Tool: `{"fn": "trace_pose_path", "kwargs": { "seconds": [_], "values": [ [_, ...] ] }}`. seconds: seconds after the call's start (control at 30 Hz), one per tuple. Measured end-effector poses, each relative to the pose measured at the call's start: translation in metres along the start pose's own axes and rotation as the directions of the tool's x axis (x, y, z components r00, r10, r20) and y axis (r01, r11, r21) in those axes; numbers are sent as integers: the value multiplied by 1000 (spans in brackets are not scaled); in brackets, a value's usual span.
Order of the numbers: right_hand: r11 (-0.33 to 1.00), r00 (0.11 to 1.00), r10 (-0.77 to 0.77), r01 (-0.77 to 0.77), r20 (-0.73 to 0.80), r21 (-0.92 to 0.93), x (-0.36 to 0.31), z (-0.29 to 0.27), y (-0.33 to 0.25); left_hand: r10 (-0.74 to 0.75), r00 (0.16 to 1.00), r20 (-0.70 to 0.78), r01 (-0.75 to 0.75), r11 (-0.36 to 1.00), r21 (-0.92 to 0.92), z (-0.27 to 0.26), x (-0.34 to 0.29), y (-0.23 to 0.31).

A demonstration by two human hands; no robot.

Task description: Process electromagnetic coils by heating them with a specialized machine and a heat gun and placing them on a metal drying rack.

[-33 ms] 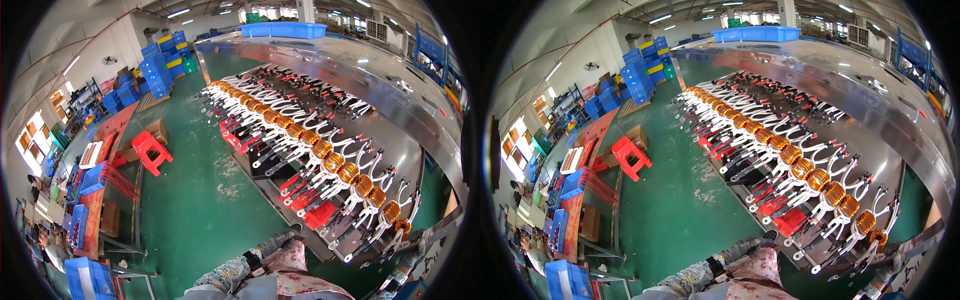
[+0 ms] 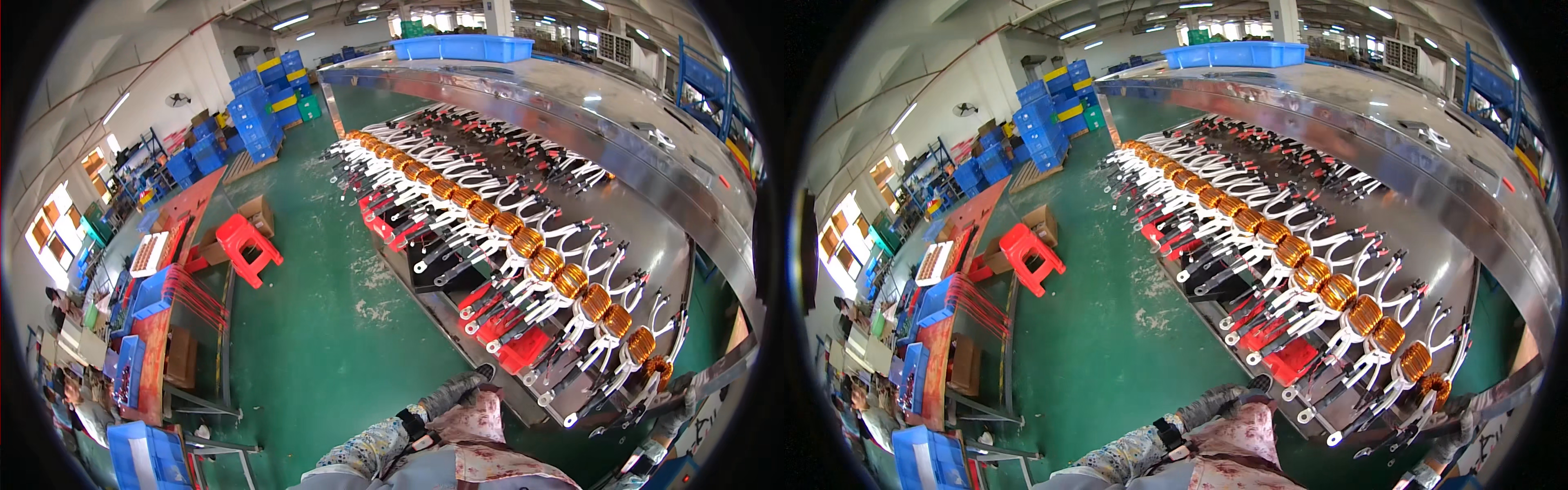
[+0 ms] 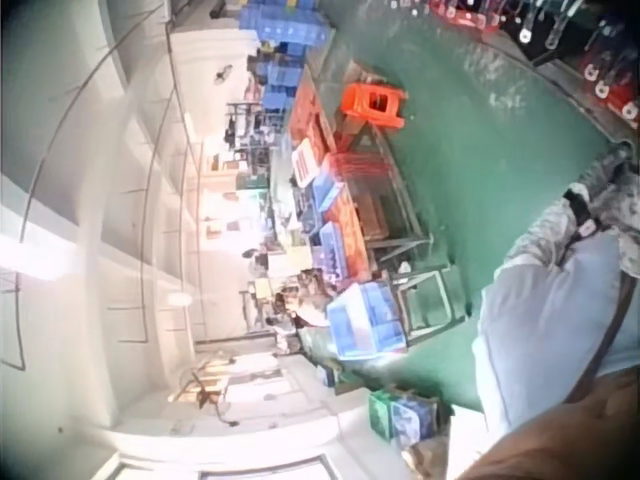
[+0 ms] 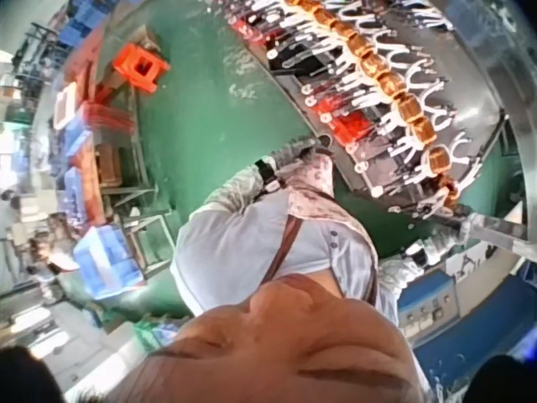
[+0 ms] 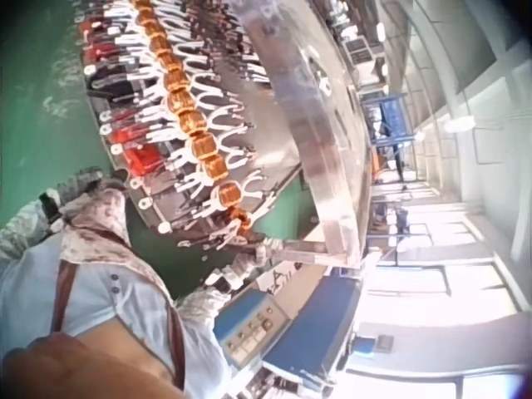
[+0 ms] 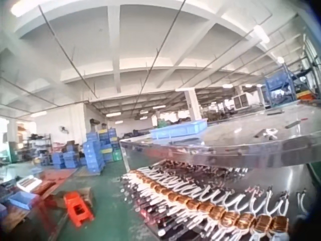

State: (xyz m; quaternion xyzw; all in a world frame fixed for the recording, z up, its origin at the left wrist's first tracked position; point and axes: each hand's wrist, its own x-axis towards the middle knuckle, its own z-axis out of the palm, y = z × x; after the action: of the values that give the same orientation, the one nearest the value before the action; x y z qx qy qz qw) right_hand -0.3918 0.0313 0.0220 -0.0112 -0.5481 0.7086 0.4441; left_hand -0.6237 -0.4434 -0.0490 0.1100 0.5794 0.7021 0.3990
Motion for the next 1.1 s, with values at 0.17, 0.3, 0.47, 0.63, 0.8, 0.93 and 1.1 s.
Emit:
{"fn": "trace_pose_path", "kwargs": {
  "seconds": [0.17,0.3,0.47,0.63,0.8,0.93,1.1],
  "values": [
    [983,983,-61,29,-174,-181,-6,35,-12,-48,998,28,46,997,64,-13,-1,-25],
    [973,976,-133,94,-174,-213,-17,78,-8,-18,1000,-23,18,1000,18,0,-23,-44],
    [960,993,-104,85,-56,-267,-43,159,-44,11,979,-202,-27,997,-77,18,-115,-71],
    [953,982,147,-172,-116,-250,-86,244,-32,-37,934,-355,-43,976,-214,4,-205,-128],
    [958,977,207,-193,47,-213,-141,322,0,-18,931,-366,-98,950,-296,-14,-219,-116],
    [892,913,90,105,399,-440,-151,339,45,-34,947,-320,-51,966,-255,-18,-181,-89],
    [749,239,297,542,924,-381,-140,432,79,105,921,-375,-190,962,-197,-47,-146,-64]
  ]
}}
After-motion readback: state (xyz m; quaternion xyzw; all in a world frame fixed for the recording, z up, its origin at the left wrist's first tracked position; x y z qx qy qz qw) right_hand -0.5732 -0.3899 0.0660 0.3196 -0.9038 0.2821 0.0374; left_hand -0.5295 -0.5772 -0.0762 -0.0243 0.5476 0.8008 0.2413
